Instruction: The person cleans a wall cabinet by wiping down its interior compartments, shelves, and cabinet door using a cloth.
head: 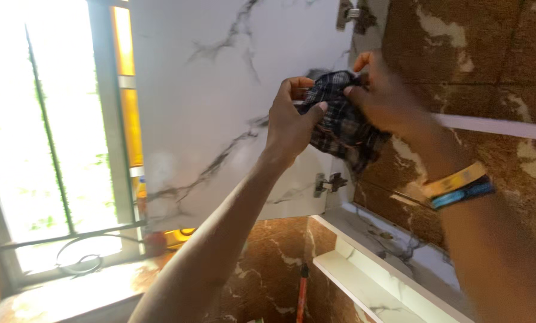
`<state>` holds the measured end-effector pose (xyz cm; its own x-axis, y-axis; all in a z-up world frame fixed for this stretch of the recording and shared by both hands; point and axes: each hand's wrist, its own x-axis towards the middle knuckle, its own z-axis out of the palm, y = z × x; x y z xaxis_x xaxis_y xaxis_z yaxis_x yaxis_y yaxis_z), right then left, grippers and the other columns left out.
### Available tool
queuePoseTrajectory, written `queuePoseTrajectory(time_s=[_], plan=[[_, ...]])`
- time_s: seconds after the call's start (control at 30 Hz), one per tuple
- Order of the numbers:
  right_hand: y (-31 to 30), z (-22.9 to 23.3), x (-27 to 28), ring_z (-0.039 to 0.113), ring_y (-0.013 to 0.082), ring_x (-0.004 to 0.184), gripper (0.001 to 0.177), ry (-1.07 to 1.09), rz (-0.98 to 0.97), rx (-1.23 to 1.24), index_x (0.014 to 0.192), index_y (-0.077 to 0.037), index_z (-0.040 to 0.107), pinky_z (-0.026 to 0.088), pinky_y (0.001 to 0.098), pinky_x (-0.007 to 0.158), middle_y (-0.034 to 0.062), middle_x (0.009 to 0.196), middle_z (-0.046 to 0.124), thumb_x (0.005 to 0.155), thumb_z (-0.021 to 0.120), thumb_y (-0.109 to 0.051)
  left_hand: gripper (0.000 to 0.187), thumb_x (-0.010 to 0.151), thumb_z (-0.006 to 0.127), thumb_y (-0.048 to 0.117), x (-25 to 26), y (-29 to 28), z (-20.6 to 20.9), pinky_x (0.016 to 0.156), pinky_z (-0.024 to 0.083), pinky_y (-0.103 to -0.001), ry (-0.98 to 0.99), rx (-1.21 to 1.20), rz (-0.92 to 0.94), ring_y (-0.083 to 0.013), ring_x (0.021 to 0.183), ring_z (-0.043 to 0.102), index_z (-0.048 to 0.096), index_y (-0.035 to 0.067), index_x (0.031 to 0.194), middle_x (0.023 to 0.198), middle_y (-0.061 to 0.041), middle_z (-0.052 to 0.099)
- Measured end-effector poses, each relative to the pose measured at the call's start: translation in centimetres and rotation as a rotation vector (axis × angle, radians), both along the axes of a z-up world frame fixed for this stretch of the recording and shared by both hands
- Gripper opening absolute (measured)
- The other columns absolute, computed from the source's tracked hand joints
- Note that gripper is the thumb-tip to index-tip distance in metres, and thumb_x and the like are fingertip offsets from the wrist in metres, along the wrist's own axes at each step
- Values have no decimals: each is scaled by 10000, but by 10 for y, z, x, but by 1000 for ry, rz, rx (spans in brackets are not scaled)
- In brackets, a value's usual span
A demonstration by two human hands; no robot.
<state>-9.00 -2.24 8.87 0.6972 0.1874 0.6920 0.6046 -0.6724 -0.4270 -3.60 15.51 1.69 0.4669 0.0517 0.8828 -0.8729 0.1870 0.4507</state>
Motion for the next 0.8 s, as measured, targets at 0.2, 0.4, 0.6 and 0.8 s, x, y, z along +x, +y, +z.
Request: queuePoseTrajectory(time_s=[0.2,0.4,0.6,0.8], plan=[[40,-6,-1,683,336,900,135,-957,-357,-382,1079,-45,644,551,425,721,186,1145,633,983,676,43,356,911,719,-1,1,28,43,961,576,-377,-377,6,346,-252,1108,702,564,56,1227,1184,-119,681],[66,0,51,502,432,1336,412,-1081,-477,-267,1362,17,647,429,561,1130,221,1422,507,1036,698,-228,605,863,704,-28,16,63,84,1153,406,-488,-666,159,943,-316,1373,533,549,145,1421,1409,-93,609],[84,-9,98,94,484,1580,1004,-864,-537,-148,1612,165,97,99,584,1272,301,1712,59,1101,545,-575,753,938,728,213,13,184,32,1229,241,-541,-440,-13,1100,-422,1486,314,336,100,1570,1602,-199,358],[153,25,103,138,456,1589,894,-846,-416,59,1633,101,77,116,484,1334,308,1713,154,1113,569,-434,649,1074,460,397,30,221,21,1187,271,-497,-16,-21,789,-381,1477,370,289,40,1589,1608,-238,401]])
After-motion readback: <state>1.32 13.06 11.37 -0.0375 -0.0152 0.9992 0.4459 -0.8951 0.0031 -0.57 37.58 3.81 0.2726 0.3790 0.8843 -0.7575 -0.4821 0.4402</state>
